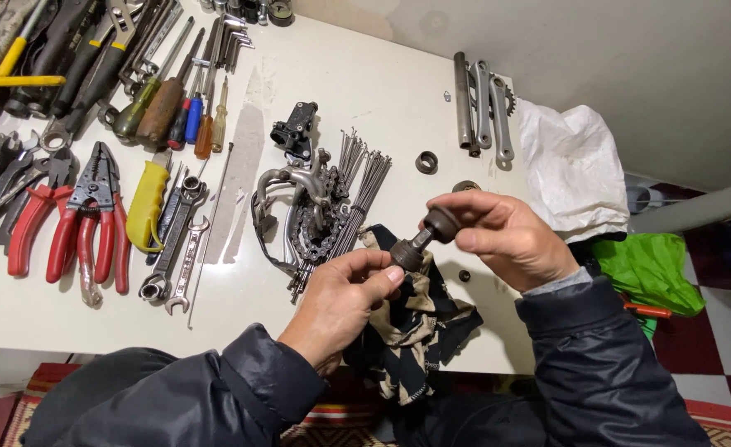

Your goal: The person assembles a mechanical component by hand, inserting a small metal ball into a cylindrical part, then attaching a larger cylindrical housing and a spring. The person wipes the parts with a cloth and rotates the assembly to check the fit.

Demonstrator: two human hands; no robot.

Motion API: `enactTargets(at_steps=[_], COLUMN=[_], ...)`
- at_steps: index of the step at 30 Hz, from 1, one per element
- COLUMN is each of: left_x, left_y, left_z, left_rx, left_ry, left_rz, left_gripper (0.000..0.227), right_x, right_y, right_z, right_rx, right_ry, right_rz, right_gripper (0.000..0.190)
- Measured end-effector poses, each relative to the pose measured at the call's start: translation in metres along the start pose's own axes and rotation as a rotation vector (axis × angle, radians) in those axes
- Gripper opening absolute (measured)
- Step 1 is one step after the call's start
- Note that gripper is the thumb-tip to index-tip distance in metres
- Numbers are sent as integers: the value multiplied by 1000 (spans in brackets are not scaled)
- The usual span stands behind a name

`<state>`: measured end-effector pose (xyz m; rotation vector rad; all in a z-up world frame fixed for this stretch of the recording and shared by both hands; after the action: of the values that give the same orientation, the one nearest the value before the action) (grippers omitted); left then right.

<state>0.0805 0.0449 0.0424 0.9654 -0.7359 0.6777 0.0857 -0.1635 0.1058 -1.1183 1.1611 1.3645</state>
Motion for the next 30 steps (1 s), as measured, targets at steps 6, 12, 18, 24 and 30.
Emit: enactTargets(at_steps=[6, 12, 18, 24, 30], left_x=[-2, -2, -5, 1, -2], left_y=[1, -2, -2, -5, -7], left_z=[-2, -1, -2, 0, 1], left_rx=[-14, -32, -55, -65, -103], left_ry=[-38, -92, -140, -143, -133], left_rz=[0, 35, 44, 93, 95], left_gripper=[24, 21, 21, 22, 22], right_x=[-16, 0, 10, 0, -13], right_y=[12, 13, 16, 17, 22], right_z=[36, 25, 24, 26, 26], right_rx=[25, 54, 58, 44, -26], right_ry=[134, 142, 148, 172, 144], right_rz=[19, 44, 64, 25, -5], right_gripper=[55, 54, 54, 56, 64])
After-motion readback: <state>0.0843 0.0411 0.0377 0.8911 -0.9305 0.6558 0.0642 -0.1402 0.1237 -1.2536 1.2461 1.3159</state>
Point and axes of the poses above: each hand's wrist, its own y-axis away from the middle knuckle, its own z-axis out of the palm, x = y × z, the point moved 6 cm from there along -y, towards the middle knuckle, and after that the axes turned 3 degrees about -z, right-handed, at the moved point
